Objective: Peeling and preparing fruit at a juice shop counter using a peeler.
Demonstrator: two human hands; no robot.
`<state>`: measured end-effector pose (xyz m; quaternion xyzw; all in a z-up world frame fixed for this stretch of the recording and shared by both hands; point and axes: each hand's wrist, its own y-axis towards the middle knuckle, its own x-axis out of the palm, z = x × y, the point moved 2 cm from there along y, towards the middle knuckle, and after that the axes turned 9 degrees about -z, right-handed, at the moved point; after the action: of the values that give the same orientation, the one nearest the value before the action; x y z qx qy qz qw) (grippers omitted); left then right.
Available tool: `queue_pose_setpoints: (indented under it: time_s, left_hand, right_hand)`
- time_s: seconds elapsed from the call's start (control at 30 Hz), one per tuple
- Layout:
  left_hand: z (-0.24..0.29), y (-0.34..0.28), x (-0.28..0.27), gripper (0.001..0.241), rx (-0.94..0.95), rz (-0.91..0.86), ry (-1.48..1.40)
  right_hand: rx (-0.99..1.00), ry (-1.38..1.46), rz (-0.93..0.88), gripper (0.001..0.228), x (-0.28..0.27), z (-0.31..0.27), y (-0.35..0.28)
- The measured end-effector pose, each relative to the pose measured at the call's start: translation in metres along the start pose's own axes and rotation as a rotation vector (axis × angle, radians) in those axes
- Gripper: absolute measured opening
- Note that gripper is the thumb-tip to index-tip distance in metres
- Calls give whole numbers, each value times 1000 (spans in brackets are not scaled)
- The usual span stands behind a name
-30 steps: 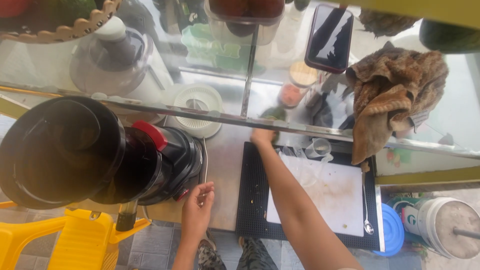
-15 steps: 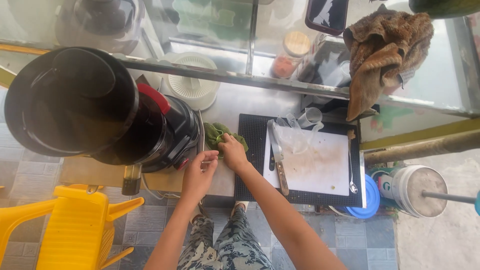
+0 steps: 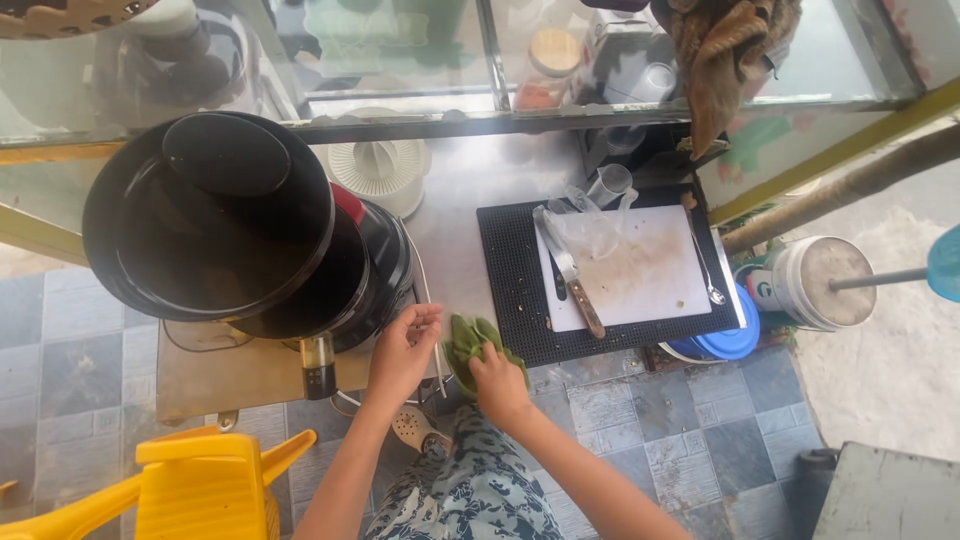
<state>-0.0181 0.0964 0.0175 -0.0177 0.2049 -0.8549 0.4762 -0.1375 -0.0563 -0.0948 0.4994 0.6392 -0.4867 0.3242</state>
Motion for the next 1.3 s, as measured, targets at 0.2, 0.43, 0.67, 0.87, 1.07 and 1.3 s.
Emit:
queue_pose_setpoints:
  time_s: [0.2, 0.43, 0.67, 0.87, 1.07, 1.3]
  left_hand:
    - [-5, -10, -8, 29, 4, -29, 17]
    - [13, 2, 4, 40, 77, -90, -1]
    - [56, 37, 14, 58, 131, 39, -242]
    - [79, 65, 22, 48, 147, 114, -340]
    - [28, 100, 49, 43, 23, 39, -306]
    - [-126, 141, 80, 42, 89, 115, -361]
  right_hand:
    - [210, -157, -765, 32, -25, 73, -42]
    - [181, 688, -644, 11, -187, 88, 1]
    - [-94, 1603, -336, 32, -242, 16, 60]
    - [-115, 1482, -336, 60, -197, 52, 122]
    - [93, 992, 79, 53, -157, 157, 235]
    - [-25, 489, 259, 82, -138, 200, 368]
